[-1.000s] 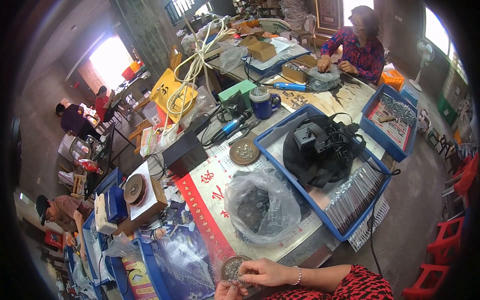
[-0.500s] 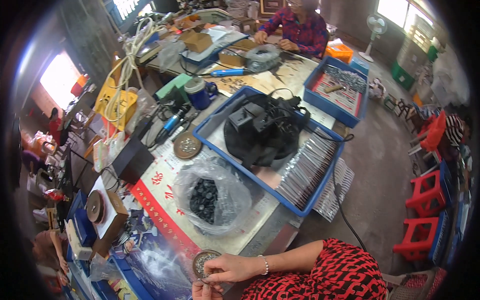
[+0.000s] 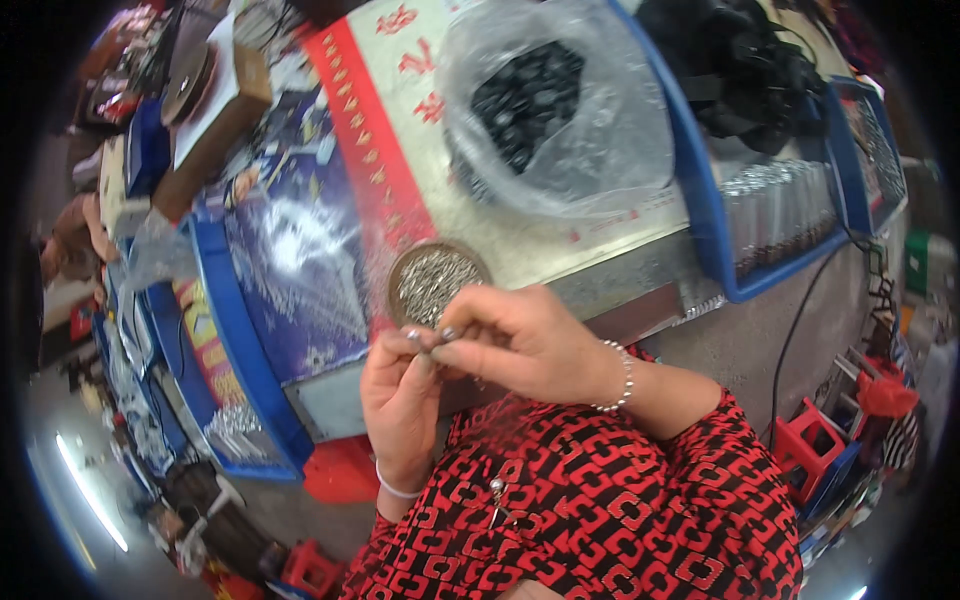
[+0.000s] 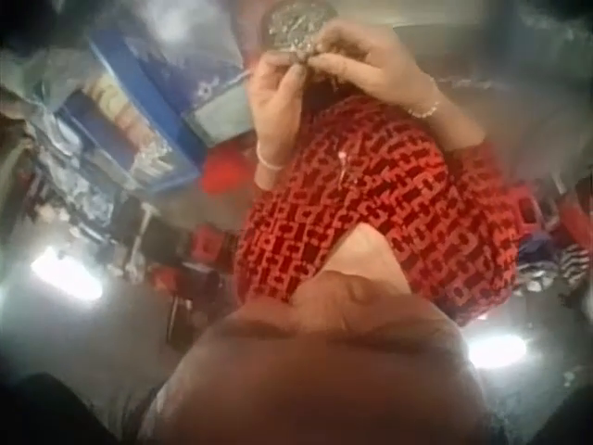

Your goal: The person assembles keys by taking metal key blades, plastic key heads, and small pins from trays and containers, then inserting the metal blades into the plastic heads and fitting pins into the assemblies by hand.

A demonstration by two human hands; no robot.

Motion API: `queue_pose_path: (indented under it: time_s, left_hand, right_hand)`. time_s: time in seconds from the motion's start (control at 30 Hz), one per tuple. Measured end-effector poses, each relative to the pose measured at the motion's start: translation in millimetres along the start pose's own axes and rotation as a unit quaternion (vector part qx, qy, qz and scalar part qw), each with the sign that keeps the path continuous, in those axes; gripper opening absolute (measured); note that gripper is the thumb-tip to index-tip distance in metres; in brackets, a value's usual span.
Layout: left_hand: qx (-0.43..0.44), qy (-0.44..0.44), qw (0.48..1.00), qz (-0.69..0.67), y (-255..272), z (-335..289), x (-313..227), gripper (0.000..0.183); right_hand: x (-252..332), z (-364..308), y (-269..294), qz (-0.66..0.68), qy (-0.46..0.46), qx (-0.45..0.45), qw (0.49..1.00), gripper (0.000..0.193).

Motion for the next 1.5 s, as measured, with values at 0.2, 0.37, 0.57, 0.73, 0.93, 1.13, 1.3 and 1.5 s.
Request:
queue_pose_path:
  time_s: [0.2,0.37,0.57,0.73,0.93,1.13,1.3,1.5]
  left_hand:
    - [0.06,-0.039,0.997,0.019,20,-5,0,0.011]
    - [0.059,-0.028,0.995,0.07,19,-7,-1,0.011]
    - [0.057,-0.042,0.985,0.156,17,-3,-1,0.009]
    - [0.047,-0.044,0.993,0.104,9,0,-3,0.008]
    - [0.074,-0.073,0.981,0.164,10,2,0,0.007]
    - [0.076,-0.037,0.975,0.206,9,3,-1,0.007]
    - [0.079,0.04,0.984,0.155,10,11,1,0.008]
    - [0.069,0.174,0.982,0.041,13,26,-5,0.008]
  right_hand:
    - [-1,8,-14,-0.103,0.083,-0.069,0.989,0.01]
    - [6,7,-15,-0.171,0.1,-0.063,0.978,0.011]
    - [4,6,-14,-0.179,0.088,-0.079,0.977,0.012]
    - [9,7,-10,-0.181,0.098,-0.085,0.975,0.013]
    - [6,6,-7,-0.194,0.126,-0.08,0.969,0.011]
    - [4,7,-4,-0.185,0.086,-0.057,0.977,0.01]
    - [-11,12,-10,0.036,-0.066,-0.024,0.997,0.013]
    - [-22,30,-11,0.095,-0.113,-0.025,0.989,0.015]
Point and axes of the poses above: each hand's wrist, its own z-axis towards the middle knuckle, its own y-axis out of the back of the hand, x = y × z, the point moved 2 cm from there along z, towards the middle knuckle, and after that the axes turned 11 degrees about -z, right-handed, at the moved point
